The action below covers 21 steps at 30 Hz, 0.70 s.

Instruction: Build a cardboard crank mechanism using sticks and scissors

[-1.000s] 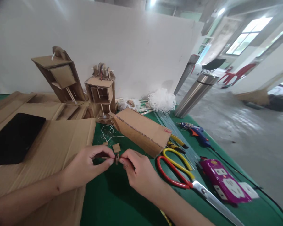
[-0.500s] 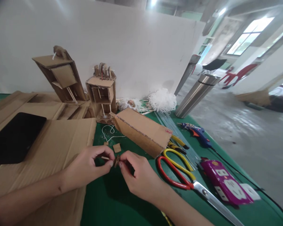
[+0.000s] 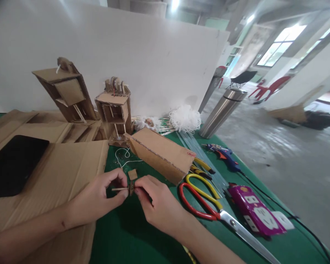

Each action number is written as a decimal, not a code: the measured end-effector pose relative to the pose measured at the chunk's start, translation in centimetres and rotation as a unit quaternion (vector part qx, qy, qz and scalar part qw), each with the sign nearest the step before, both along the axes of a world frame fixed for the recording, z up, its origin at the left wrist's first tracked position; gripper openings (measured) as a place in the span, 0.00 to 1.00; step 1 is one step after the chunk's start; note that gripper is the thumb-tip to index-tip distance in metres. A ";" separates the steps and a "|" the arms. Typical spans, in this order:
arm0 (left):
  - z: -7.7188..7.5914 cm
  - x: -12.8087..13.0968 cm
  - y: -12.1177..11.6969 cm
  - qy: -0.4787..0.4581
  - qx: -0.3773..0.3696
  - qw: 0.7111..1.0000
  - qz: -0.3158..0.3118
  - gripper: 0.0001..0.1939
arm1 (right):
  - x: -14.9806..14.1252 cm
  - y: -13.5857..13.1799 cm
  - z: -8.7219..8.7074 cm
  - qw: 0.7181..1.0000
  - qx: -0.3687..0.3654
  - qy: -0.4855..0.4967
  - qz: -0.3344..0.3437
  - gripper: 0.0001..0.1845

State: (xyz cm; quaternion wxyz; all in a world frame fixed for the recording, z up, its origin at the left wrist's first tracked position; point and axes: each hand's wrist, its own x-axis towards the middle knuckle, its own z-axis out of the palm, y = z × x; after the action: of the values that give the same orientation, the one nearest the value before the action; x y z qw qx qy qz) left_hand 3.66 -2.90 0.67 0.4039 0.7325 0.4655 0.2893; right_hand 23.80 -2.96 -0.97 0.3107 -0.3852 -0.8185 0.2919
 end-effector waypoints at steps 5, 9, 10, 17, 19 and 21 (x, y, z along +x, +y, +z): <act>0.3 -0.1 0.0 0.006 -0.019 1.000 0.002 0.05 | 0.1 0.2 -0.4 0.999 0.018 0.022 -0.015 0.07; 0.3 -0.1 0.1 -0.016 -0.035 0.999 0.003 0.07 | -0.1 0.1 -0.2 0.999 0.024 0.026 -0.009 0.06; 0.2 -0.1 0.1 -0.021 -0.036 0.999 0.004 0.07 | -0.2 0.1 -0.2 0.999 0.027 0.026 -0.006 0.06; 0.0 0.1 0.1 -0.027 -0.011 1.000 0.001 0.05 | -0.4 0.0 -0.1 0.998 0.052 0.020 0.009 0.08; 0.0 0.1 0.1 -0.012 0.012 1.000 0.002 0.05 | -0.4 0.0 -0.1 0.998 0.056 0.022 0.019 0.08; 0.0 0.1 0.0 0.011 0.037 0.999 0.001 0.05 | -0.4 0.0 0.0 0.998 0.051 0.021 0.026 0.09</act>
State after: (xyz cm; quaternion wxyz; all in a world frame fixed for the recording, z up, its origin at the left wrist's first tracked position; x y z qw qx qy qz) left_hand 3.79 -2.92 0.70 0.3709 0.7496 0.4594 0.2991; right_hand 23.38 -2.99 -0.98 0.3395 -0.3408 -0.8353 0.2660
